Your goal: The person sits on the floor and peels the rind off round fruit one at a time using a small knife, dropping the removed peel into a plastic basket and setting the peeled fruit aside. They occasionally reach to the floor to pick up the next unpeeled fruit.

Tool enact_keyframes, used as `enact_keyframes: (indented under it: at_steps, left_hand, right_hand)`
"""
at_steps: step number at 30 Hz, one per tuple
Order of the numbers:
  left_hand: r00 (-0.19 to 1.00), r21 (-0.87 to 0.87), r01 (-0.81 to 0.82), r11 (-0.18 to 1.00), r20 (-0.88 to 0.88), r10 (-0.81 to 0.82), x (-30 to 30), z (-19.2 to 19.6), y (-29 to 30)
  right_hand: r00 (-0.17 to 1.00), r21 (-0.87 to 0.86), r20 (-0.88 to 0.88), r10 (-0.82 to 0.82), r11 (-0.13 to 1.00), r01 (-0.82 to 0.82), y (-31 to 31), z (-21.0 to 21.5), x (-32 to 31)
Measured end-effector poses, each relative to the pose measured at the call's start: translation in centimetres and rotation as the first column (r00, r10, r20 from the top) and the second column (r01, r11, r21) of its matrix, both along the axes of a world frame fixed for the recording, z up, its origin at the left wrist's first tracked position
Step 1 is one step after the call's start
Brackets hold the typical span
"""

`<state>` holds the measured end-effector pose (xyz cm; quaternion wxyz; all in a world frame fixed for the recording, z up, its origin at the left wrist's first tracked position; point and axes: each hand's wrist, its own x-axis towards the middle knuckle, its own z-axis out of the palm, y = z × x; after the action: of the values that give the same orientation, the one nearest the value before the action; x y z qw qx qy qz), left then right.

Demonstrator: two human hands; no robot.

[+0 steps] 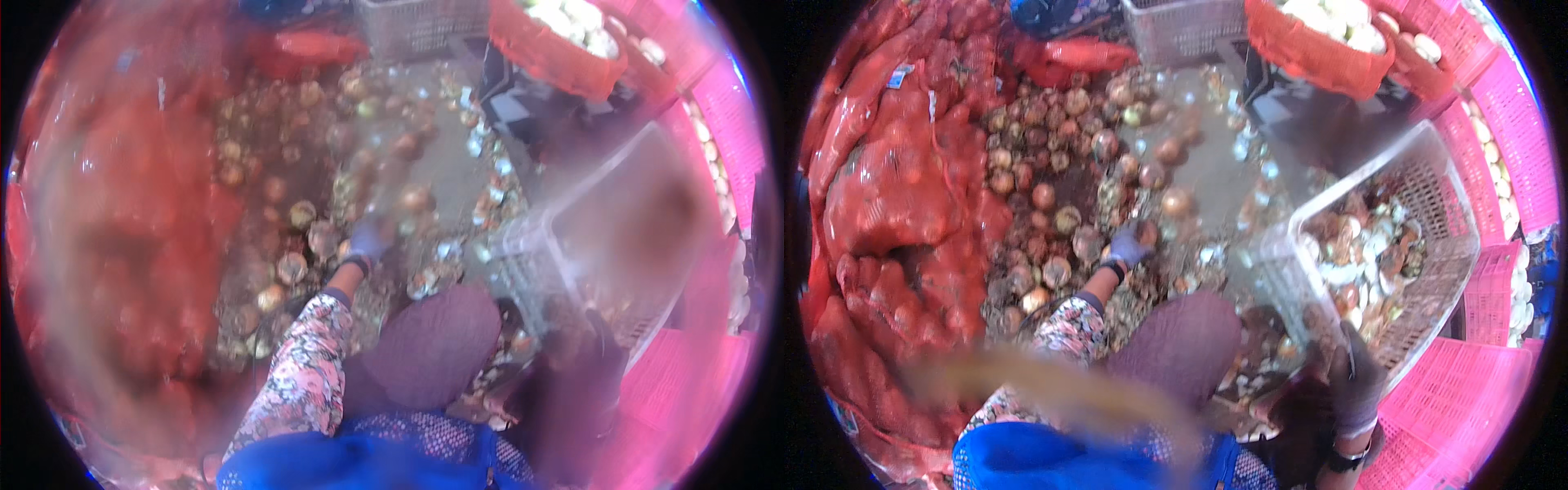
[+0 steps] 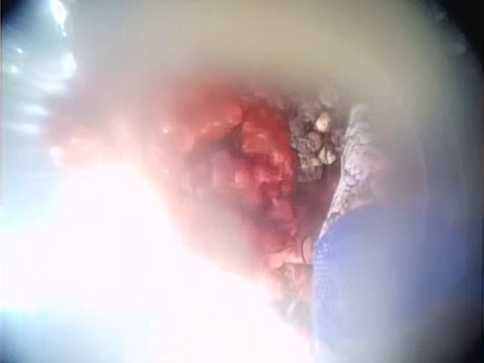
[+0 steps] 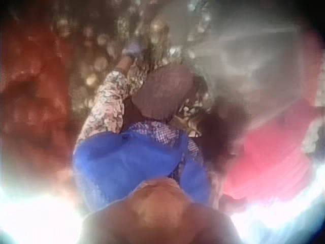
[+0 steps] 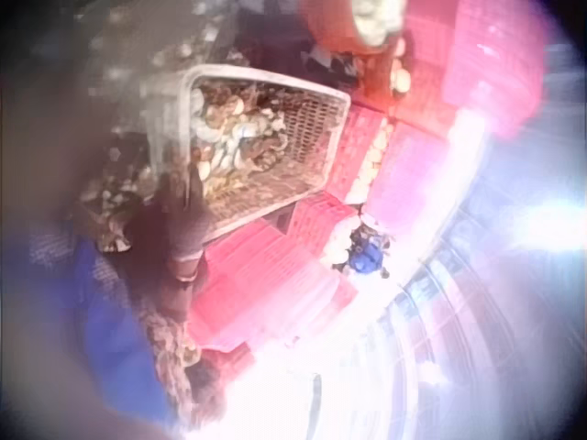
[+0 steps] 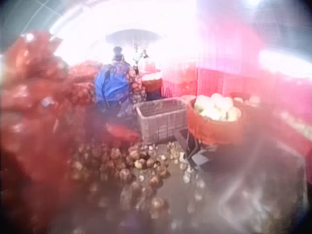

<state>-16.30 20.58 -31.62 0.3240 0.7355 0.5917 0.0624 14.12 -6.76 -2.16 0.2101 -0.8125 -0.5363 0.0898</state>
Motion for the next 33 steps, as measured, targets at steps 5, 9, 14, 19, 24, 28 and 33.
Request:
enact_keyframes:
  at_steps: [5, 9, 14, 19, 24, 28, 33]
  left_hand:
    - [0.986, 0.141, -0.069, 0.988, -0.142, 0.089, 1.4, -0.5, -0.8]
    - [0.985, -0.063, -0.099, 0.993, 0.132, 0.107, 0.2, -1.1, 0.7]
    - [0.756, -0.146, 0.091, 0.985, 0.654, 0.027, 3.1, 11.7, -0.2]
    - [0.518, 0.129, 0.555, 0.822, 0.720, -0.462, 8.4, 23.7, -1.1]
    - [0.314, 0.433, 0.782, 0.448, 0.348, -0.883, 12.5, 36.5, -9.2]
    - [0.187, 0.499, 0.787, 0.362, 0.366, -0.912, 15.3, 37.7, -15.0]
    - [0.058, 0.350, 0.493, 0.797, 0.900, -0.432, 18.4, 34.7, -19.2]
  right_hand:
    - [0.998, 0.015, -0.046, 0.033, 0.999, -0.033, -0.2, 1.7, -0.1]
    - [0.994, 0.111, -0.111, 0.005, 0.994, 0.007, -0.3, 1.1, 0.1]
    - [0.929, 0.305, -0.308, 0.204, 0.947, -0.106, -0.9, -1.0, 1.6]
    - [0.640, 0.482, -0.730, 0.240, 0.844, 0.234, -0.4, -0.1, -0.7]
    - [0.448, 0.262, -0.881, 0.151, 0.945, 0.197, -1.5, 3.7, -1.8]
    - [0.217, 0.239, -0.962, 0.167, 0.896, 0.374, -3.1, 2.0, -1.8]
    - [-0.053, 0.308, -0.923, 0.380, 0.815, 0.491, -5.6, 2.9, 0.8]
